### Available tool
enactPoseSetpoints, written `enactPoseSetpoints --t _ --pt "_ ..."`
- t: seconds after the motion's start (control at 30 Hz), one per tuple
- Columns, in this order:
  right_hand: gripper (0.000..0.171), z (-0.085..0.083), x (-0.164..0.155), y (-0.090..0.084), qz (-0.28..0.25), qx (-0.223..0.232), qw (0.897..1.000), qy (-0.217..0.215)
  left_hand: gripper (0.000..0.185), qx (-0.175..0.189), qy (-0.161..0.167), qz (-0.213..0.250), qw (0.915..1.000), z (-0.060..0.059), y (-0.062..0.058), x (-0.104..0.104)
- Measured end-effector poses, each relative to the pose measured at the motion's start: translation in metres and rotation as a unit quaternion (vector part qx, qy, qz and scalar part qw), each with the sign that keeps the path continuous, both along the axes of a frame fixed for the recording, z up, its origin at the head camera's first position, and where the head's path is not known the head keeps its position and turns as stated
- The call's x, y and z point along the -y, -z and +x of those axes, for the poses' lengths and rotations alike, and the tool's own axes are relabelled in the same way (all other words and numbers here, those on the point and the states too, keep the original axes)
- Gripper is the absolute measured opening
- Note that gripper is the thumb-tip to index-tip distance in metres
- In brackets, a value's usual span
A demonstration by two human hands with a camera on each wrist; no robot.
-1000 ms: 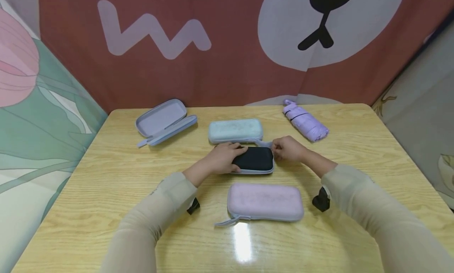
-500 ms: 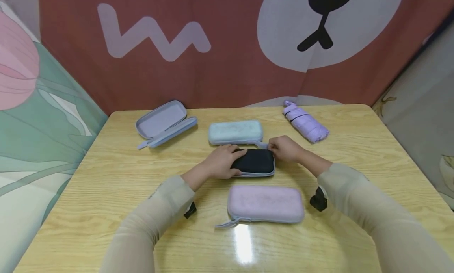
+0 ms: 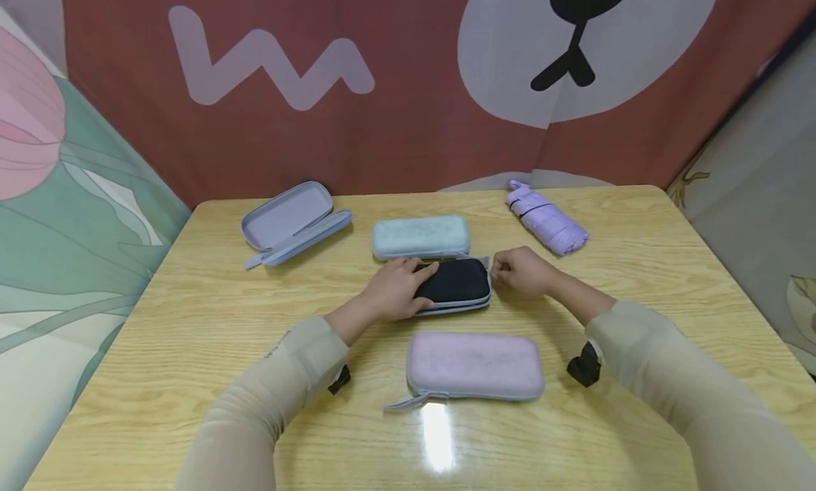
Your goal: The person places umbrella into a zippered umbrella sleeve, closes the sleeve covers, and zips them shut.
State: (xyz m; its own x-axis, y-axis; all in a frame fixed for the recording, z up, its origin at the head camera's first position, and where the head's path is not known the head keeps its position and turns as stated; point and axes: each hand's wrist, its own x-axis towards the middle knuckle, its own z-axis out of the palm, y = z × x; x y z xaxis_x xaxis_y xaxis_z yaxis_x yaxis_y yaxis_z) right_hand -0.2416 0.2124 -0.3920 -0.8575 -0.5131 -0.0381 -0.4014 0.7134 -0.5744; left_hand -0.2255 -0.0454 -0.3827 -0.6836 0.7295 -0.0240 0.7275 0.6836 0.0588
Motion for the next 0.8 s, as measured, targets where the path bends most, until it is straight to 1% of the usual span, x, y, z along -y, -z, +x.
enactPoseSetpoints --t 0.17,0.37,0.5,0.67,0.8 --pt "0.015 0.006 -0.001 -0.003 0.001 0.027 1.0 -0.003 0.064 -0.015 -0.015 -0.006 0.9998 0.002 0.001 -0.003" --pt "0.016 0.013 -0.001 -0.005 -0.015 0.078 0.997 -0.011 0.064 -0.011 -0.053 -0.023 0.9983 0.004 -0.001 -0.009" --pt "0.014 0.016 -0.001 -0.007 -0.033 0.094 0.995 -0.02 0.063 -0.017 -0.068 -0.037 0.9968 0.005 0.0 -0.013" --pt "0.013 0.019 0.005 -0.007 -0.036 0.085 0.995 -0.028 0.063 -0.027 -0.079 -0.044 0.9955 0.005 0.001 -0.017" --pt "0.013 0.018 0.011 -0.005 -0.021 0.052 0.998 -0.025 0.063 -0.034 -0.092 -0.045 0.9942 0.004 0.002 -0.019"
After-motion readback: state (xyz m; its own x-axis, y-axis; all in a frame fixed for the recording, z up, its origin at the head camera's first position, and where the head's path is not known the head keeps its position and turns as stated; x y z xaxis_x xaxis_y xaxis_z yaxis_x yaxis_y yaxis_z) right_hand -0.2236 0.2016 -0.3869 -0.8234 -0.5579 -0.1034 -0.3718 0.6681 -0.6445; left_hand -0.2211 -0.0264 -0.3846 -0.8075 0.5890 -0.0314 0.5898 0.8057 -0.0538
